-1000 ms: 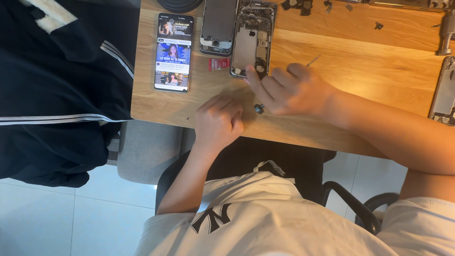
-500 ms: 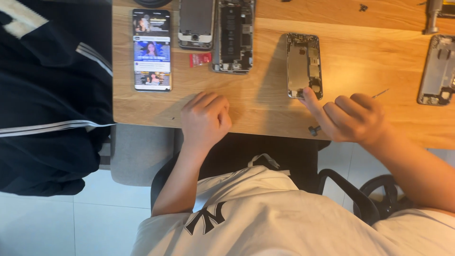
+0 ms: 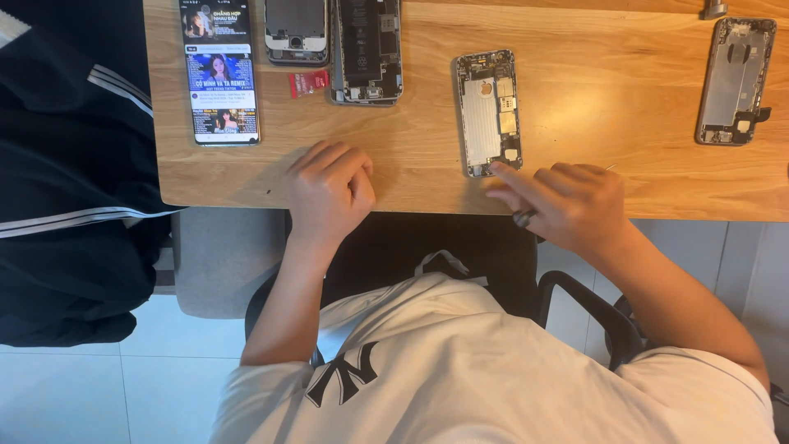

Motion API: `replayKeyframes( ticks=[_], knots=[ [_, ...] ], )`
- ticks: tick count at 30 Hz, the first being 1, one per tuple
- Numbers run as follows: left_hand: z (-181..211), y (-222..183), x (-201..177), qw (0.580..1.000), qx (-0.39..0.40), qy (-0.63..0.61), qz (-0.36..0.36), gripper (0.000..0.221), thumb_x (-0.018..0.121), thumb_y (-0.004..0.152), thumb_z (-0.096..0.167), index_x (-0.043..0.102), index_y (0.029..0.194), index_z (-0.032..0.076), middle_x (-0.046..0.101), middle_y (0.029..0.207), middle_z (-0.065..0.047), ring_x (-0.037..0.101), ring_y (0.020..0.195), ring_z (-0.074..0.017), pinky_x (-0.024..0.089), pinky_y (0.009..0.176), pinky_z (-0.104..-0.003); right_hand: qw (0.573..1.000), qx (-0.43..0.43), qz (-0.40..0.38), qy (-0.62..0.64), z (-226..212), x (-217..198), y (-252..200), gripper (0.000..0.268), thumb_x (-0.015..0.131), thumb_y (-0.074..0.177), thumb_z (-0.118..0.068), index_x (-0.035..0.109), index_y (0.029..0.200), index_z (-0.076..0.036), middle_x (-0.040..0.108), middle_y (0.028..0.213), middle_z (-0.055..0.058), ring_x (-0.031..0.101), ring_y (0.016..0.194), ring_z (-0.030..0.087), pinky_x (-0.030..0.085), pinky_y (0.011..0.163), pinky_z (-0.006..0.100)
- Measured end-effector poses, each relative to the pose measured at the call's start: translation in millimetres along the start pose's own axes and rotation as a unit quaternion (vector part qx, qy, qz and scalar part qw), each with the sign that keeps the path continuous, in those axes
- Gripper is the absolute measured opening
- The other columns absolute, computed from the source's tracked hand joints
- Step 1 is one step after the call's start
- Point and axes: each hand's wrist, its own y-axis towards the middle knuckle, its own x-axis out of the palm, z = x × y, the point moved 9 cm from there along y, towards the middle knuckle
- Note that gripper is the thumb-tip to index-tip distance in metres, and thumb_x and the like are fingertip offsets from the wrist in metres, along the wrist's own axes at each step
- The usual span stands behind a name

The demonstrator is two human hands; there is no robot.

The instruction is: Using a precision screwdriver to disassemble or assemble internal components of a smartphone on a workbench.

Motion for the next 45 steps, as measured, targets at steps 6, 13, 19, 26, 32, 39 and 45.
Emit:
replayKeyframes(
  ticks=[6,13,19,26,32,39,45],
  knots=[
    [42.6,37.1,18.5,0.981,0.084,-0.147,-0.097,0.028,0.051,0.077,-0.017,0.066,0.085,0.004,0.059,0.085,-0.007,0.057,0.074,-0.0251,0.047,0.068,-0.036,0.868,0.262,-0.097,0.409,68.9,4.8,-6.4,0.016,0.047,0.103,-0.01,0.05,0.097,0.004,0.048,0.09,0.013,0.064,0.103,0.031,0.042,0.075,0.035],
    [47.8,105.6,91.8,0.963,0.17,0.059,-0.201,0.064,0.076,0.093,0.059,0.063,0.119,0.003,0.058,0.111,-0.015,0.056,0.104,-0.0341,0.046,0.089,-0.046,0.82,0.234,0.103,0.513,113.7,-5.0,8.5,0.01,0.045,0.124,-0.001,0.045,0.123,0.008,0.057,0.099,0.028,0.068,0.087,0.042,0.061,0.084,0.051],
    [23.2,124.0,127.0,0.952,0.151,0.129,-0.233,0.09,0.073,0.075,0.09,0.066,0.109,0.007,0.062,0.111,-0.016,0.055,0.11,-0.0354,0.038,0.092,-0.05,0.796,0.233,0.05,0.557,115.8,10.2,51.4,0.038,0.036,0.133,0.004,0.016,0.159,-0.014,0.056,0.113,0.043,0.068,0.104,0.054,0.066,0.11,0.069],
    [12.3,107.1,125.9,0.942,0.158,0.175,-0.238,0.089,0.077,0.067,0.09,0.065,0.11,0.014,0.058,0.102,-0.01,0.058,0.094,-0.031,0.043,0.081,-0.047,0.765,0.194,0.018,0.614,117.9,51.9,92.1,0.029,0.054,0.12,-0.018,0.042,0.125,0.007,0.055,0.117,0.022,0.068,0.115,0.038,0.067,0.113,0.054],
    [24.0,93.0,120.9,0.936,0.181,0.142,-0.268,0.088,0.071,0.08,0.088,0.066,0.125,0.013,0.059,0.111,-0.01,0.052,0.103,-0.0291,0.04,0.086,-0.044,0.786,0.123,0.045,0.605,110.1,67.8,90.5,0.024,0.052,0.118,-0.008,0.041,0.122,0.014,0.058,0.114,0.029,0.069,0.098,0.04,0.064,0.092,0.048],
    [10.1,92.6,109.8,0.945,0.175,0.1,-0.256,0.089,0.072,0.083,0.088,0.068,0.122,0.008,0.056,0.131,-0.019,0.047,0.129,-0.0355,0.028,0.109,-0.054,0.761,0.083,0.076,0.639,111.2,67.3,79.7,0.059,0.044,0.116,0.011,0.021,0.152,-0.03,0.049,0.111,0.042,0.063,0.087,0.053,0.062,0.084,0.061],
    [12.8,84.3,110.5,0.943,0.16,0.023,-0.291,0.088,0.078,0.087,0.075,0.064,0.129,-0.001,0.05,0.146,-0.032,0.036,0.148,-0.0434,0.01,0.122,-0.065,0.763,0.086,0.047,0.639,110.4,71.2,73.6,0.105,0.047,0.1,0.023,0.019,0.158,-0.059,0.055,0.1,0.055,0.067,0.082,0.061,0.065,0.084,0.068]
  ],
)
